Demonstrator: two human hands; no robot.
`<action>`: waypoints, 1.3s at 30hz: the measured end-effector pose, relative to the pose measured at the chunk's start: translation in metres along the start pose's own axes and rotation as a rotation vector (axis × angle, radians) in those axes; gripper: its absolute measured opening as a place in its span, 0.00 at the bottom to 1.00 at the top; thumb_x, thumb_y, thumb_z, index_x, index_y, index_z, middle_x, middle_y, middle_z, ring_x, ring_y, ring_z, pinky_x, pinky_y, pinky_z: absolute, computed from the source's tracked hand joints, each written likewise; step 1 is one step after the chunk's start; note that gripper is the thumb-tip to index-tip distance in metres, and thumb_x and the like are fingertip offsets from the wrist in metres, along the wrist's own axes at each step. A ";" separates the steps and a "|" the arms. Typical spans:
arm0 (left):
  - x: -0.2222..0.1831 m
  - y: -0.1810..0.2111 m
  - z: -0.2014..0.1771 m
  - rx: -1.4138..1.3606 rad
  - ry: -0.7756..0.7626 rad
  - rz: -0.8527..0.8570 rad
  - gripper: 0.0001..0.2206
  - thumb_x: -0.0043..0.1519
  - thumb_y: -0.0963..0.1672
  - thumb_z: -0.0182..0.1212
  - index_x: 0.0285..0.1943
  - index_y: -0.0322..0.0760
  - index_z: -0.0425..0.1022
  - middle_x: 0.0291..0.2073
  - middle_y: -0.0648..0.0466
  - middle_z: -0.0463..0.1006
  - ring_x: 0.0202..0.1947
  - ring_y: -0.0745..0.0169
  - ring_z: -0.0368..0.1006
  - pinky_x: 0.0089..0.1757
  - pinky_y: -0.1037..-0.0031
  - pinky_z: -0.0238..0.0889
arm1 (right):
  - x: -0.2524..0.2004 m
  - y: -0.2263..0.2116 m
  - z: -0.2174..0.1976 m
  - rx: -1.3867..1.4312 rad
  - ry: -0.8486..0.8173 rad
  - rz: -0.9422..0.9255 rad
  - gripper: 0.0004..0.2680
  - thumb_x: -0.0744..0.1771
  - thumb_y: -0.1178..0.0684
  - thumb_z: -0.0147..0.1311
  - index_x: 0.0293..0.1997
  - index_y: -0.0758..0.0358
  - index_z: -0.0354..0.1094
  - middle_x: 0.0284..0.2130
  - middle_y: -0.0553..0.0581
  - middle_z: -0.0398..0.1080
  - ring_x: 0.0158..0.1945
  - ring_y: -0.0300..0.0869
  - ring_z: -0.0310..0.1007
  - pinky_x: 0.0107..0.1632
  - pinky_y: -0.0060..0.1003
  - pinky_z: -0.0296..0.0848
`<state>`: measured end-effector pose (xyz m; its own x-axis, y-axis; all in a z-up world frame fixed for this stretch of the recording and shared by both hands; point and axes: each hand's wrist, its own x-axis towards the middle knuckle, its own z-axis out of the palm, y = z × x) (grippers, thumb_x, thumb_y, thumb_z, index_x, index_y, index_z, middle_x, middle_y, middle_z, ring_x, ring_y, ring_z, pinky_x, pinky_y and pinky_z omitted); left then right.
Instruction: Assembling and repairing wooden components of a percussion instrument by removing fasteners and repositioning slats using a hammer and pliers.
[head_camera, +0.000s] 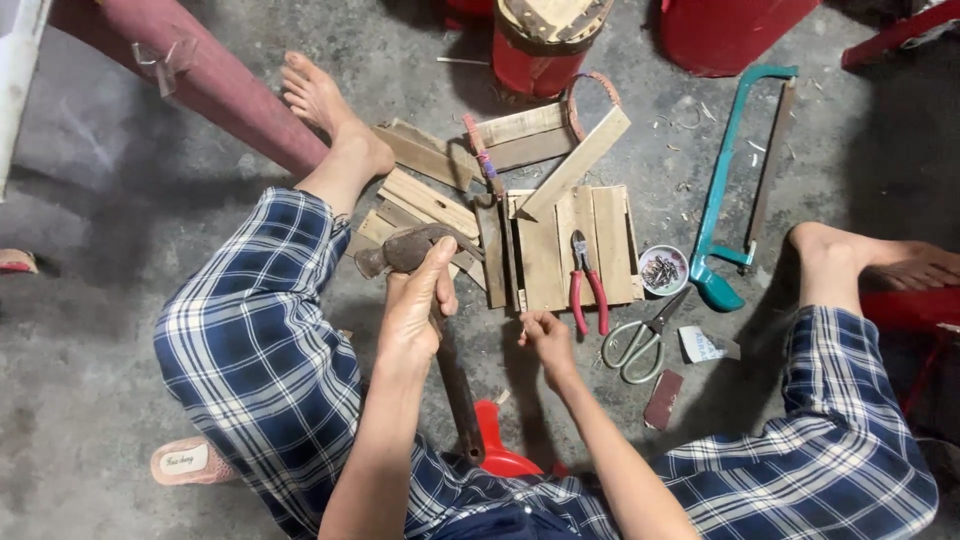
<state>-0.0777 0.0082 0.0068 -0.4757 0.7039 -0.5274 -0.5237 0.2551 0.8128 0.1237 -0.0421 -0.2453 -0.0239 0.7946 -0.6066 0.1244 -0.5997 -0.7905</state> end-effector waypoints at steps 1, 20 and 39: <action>0.000 -0.003 0.000 -0.003 -0.008 -0.003 0.24 0.57 0.46 0.74 0.11 0.32 0.67 0.03 0.50 0.59 0.04 0.64 0.57 0.15 0.76 0.55 | -0.004 -0.011 -0.002 0.138 -0.029 0.035 0.04 0.69 0.58 0.52 0.43 0.68 0.70 0.26 0.53 0.68 0.31 0.38 0.73 0.39 0.33 0.80; -0.014 0.012 -0.001 -0.054 -0.001 -0.002 0.21 0.56 0.47 0.75 0.15 0.33 0.69 0.04 0.51 0.59 0.05 0.64 0.57 0.15 0.77 0.55 | 0.007 -0.007 -0.039 0.054 0.024 0.065 0.15 0.70 0.57 0.45 0.65 0.65 0.62 0.66 0.74 0.59 0.58 0.60 0.70 0.55 0.54 0.75; -0.010 -0.003 0.000 0.010 0.014 -0.026 0.26 0.55 0.49 0.74 0.09 0.34 0.66 0.02 0.51 0.58 0.04 0.64 0.57 0.15 0.78 0.53 | 0.006 -0.001 0.015 -0.799 0.184 -0.318 0.08 0.65 0.53 0.61 0.48 0.44 0.75 0.38 0.51 0.75 0.44 0.47 0.78 0.48 0.46 0.77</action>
<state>-0.0712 0.0006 0.0094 -0.4721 0.6875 -0.5518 -0.5292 0.2796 0.8011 0.1080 -0.0377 -0.2494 -0.0243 0.9567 -0.2899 0.7979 -0.1562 -0.5822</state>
